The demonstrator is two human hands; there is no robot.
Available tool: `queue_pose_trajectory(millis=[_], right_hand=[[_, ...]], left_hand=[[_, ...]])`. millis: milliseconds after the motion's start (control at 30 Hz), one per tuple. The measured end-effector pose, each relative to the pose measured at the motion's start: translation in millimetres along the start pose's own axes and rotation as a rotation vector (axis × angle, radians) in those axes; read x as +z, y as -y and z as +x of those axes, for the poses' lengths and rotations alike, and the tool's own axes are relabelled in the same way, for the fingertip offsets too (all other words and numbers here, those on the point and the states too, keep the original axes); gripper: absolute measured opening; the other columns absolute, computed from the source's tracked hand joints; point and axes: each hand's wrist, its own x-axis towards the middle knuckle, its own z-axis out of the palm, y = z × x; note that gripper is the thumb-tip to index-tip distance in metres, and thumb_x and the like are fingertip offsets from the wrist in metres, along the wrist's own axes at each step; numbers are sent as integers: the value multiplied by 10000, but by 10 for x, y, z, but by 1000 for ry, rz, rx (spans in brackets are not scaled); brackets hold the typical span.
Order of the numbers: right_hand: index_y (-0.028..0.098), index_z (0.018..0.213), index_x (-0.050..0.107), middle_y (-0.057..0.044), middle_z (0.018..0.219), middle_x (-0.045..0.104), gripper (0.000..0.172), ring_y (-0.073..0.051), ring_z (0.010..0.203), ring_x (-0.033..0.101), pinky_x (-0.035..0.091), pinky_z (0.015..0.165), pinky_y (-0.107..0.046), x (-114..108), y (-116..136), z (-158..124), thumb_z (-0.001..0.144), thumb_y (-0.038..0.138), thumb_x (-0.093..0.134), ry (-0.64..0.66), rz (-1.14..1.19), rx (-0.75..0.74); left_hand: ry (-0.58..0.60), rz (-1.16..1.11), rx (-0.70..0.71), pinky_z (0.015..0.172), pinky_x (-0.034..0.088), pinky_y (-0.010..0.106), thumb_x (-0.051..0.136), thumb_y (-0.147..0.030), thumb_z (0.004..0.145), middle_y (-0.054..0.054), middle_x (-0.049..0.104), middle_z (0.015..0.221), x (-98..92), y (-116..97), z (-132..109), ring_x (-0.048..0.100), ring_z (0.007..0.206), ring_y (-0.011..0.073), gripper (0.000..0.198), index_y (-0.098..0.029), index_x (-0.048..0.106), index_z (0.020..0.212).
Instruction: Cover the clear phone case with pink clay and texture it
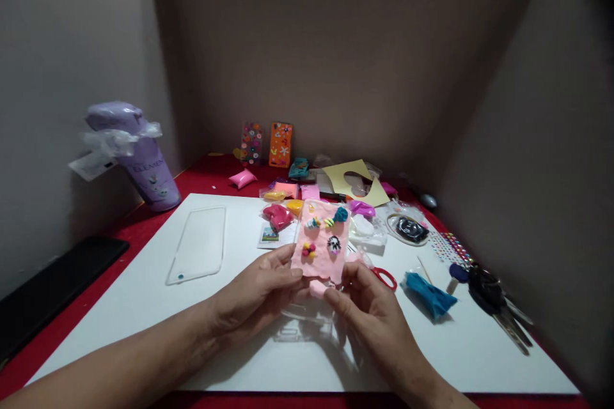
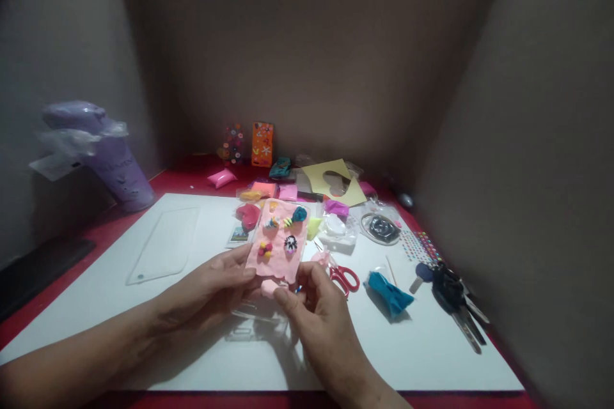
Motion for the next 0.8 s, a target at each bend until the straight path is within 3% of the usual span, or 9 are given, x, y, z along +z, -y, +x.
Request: queue_pose_trajectory(millis=[200, 400, 600, 800], right_hand=[[183, 791, 550, 0, 725, 538, 219, -127, 669, 502, 418, 608, -236, -36, -29, 20, 805, 396, 603, -7, 85, 25], [190, 776, 515, 15, 714, 500, 245, -127, 667, 476, 395, 594, -235, -13, -55, -8, 788, 410, 620, 20, 15, 31], [195, 781, 494, 27, 715, 475, 218, -108, 654, 464, 396, 583, -220, -21, -63, -6, 833, 393, 569, 46, -5, 13], [217, 948, 527, 1, 792, 570, 181, -129, 657, 525, 423, 552, -233, -69, -11, -39, 855, 372, 532, -128, -284, -94]], left_hand=[[2, 5, -10, 983, 367, 414, 528, -73, 815, 148, 617, 1135, 34, -10, -19, 573, 1067, 251, 391, -126, 528, 1203], [-63, 38, -17, 977, 354, 453, 560, -52, 784, 147, 640, 1072, -2, 34, -15, 607, 988, 254, 429, -121, 516, 1205], [-96, 9, -13, 914, 413, 405, 552, -67, 803, 153, 629, 1080, -4, 33, -8, 618, 964, 242, 399, -123, 502, 1195], [-154, 5, -8, 831, 455, 312, 567, -55, 779, 130, 647, 1003, 34, -9, -14, 635, 894, 203, 320, -116, 549, 1092]])
